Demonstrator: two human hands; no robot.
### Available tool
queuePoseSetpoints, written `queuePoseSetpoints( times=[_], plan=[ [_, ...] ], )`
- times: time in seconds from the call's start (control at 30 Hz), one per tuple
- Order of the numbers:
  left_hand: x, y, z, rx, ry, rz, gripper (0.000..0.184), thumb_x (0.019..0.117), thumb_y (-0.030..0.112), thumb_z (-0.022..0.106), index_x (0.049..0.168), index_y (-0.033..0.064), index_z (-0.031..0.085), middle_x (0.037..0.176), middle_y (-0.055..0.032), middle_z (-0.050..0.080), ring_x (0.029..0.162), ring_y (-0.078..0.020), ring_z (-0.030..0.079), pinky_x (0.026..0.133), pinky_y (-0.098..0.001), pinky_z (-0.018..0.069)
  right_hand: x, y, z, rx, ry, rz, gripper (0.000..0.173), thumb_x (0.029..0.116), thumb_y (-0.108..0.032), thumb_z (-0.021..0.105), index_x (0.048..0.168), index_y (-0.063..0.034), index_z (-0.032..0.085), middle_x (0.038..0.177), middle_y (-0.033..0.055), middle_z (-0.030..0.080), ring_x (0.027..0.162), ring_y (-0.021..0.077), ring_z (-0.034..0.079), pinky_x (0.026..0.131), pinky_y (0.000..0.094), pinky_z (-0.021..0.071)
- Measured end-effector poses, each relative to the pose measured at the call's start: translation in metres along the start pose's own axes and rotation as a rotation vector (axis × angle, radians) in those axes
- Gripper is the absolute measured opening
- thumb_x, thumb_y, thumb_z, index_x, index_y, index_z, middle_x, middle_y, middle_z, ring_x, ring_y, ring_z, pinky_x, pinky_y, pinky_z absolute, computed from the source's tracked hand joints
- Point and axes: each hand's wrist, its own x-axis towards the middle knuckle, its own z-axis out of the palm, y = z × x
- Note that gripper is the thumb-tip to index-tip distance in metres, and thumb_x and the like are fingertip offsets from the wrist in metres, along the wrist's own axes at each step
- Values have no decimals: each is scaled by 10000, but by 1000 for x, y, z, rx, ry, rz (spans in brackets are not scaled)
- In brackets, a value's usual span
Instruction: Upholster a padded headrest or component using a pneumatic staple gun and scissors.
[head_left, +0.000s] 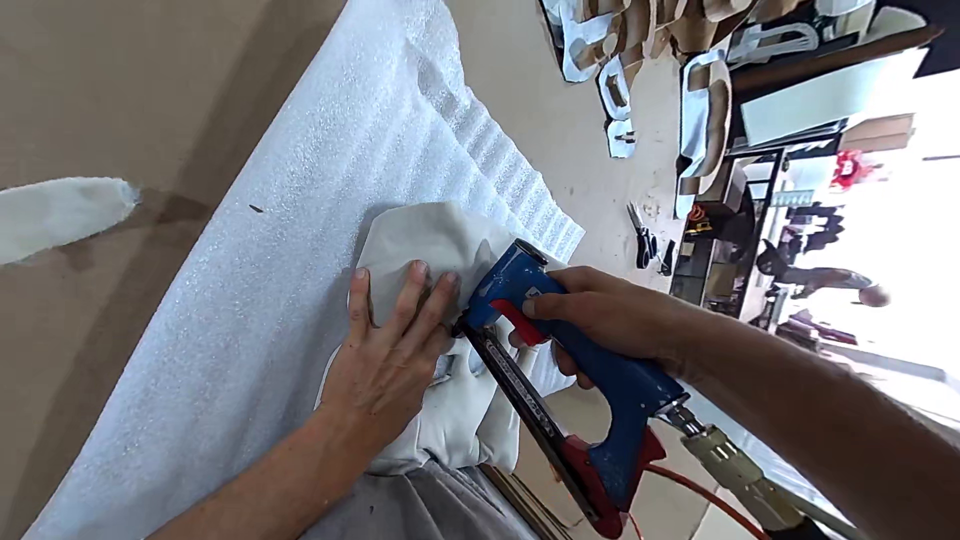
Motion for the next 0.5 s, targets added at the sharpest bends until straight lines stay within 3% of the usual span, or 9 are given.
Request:
queuePoseSetpoints(
  times=[0.1,0.3,0.5],
  plan=[
    [-1,1,1,9,16,-1,302,974,384,594,1154,205,757,1694,-48,281,1582,-356,152,1163,-775,81,-1,6,2,67,9,-5,218,1109,-264,453,1220,-103,548,941,130,746,490,237,662,424,338,575],
    [-1,2,-1,8,-11,-3,318,914,347,655,1168,186,759,1702,-52,262,1586,-344,144,1161,-777,78,0,8,4,99,-17,-34,228,1117,-265,424,1211,-96,544,938,128,752,483,228,657,421,326,567],
    [-1,-2,1,-23,11,14,298,925,360,636,1151,212,762,1702,-52,263,1586,-362,133,1155,-787,82,6,6,4,98,-30,-4,244,1117,-296,427,1191,-81,516,855,141,724,455,218,637,410,329,563]
  ],
)
